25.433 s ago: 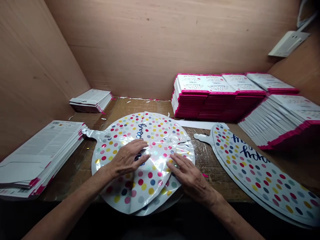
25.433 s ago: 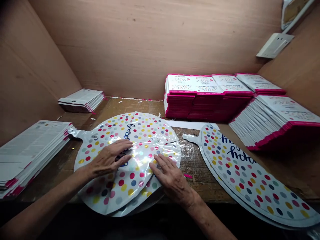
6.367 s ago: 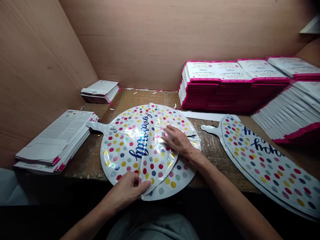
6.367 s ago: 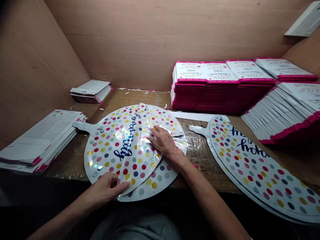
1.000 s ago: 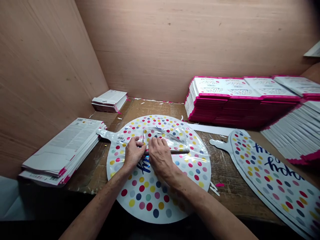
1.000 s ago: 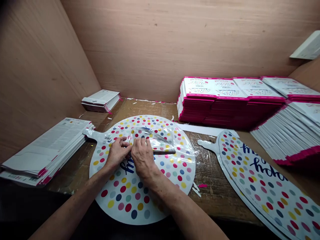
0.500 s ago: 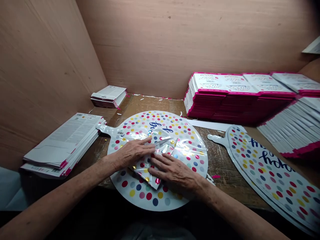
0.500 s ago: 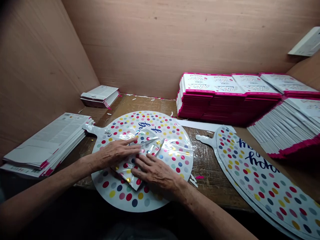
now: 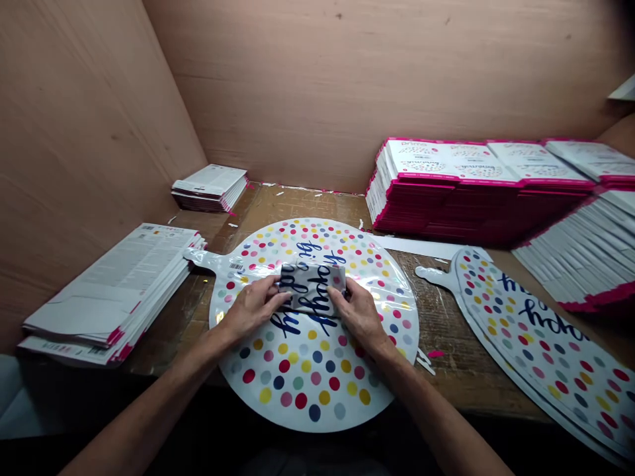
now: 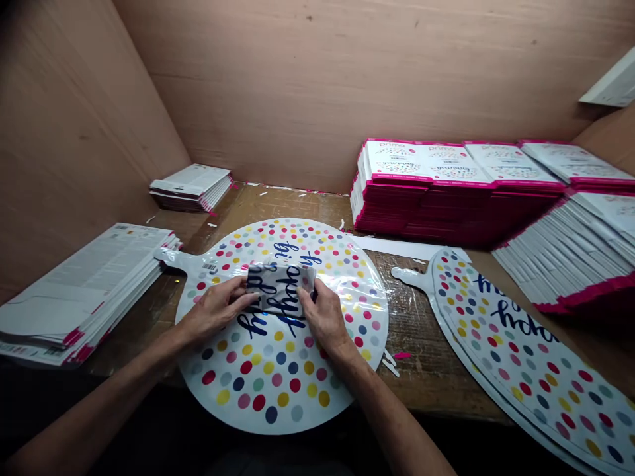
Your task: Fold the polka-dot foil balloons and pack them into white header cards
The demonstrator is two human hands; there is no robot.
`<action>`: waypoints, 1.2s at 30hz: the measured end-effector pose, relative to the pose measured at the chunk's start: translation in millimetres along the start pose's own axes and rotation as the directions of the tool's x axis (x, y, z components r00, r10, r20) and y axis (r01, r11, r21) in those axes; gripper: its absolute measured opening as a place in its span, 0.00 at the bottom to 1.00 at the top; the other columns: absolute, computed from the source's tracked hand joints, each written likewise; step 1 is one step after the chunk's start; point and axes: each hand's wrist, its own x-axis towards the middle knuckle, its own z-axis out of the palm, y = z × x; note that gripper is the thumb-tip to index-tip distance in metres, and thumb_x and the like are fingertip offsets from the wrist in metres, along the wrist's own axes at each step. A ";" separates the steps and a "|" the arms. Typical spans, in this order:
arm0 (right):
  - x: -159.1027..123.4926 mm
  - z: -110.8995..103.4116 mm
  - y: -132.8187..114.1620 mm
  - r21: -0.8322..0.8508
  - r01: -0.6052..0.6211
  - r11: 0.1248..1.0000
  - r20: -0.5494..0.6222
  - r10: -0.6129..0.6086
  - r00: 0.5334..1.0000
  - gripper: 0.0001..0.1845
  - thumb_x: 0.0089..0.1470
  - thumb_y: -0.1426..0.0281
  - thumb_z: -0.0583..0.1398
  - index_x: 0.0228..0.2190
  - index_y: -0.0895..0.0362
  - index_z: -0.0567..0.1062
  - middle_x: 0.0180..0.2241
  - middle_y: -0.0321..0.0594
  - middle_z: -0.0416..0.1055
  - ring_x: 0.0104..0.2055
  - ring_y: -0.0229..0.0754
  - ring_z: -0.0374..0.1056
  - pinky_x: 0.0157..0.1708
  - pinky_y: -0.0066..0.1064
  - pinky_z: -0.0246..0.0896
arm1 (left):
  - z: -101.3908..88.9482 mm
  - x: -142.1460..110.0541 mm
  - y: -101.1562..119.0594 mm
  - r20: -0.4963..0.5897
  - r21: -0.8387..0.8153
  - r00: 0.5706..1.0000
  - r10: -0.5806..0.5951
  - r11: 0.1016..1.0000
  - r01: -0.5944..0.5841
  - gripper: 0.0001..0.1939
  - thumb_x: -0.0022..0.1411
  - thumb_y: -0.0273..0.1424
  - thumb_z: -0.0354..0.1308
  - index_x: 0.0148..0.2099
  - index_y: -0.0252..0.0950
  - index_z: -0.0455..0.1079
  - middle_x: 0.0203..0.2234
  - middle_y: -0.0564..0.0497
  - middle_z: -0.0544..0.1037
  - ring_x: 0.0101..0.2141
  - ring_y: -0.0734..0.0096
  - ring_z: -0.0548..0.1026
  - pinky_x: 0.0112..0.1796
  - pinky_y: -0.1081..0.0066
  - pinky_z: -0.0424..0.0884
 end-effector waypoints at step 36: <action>5.8 -10.3 -44.6 -0.193 0.322 0.927 0.494 -0.191 0.848 0.14 0.63 0.61 0.55 0.28 0.55 0.69 0.27 0.35 0.69 0.29 0.37 0.62 0.29 0.28 0.48 | -5.7 -34.6 15.0 -0.440 -0.185 0.877 -0.194 0.975 0.123 0.20 0.60 0.48 0.55 0.34 0.36 0.76 0.27 0.51 0.80 0.29 0.67 0.76 0.30 0.73 0.67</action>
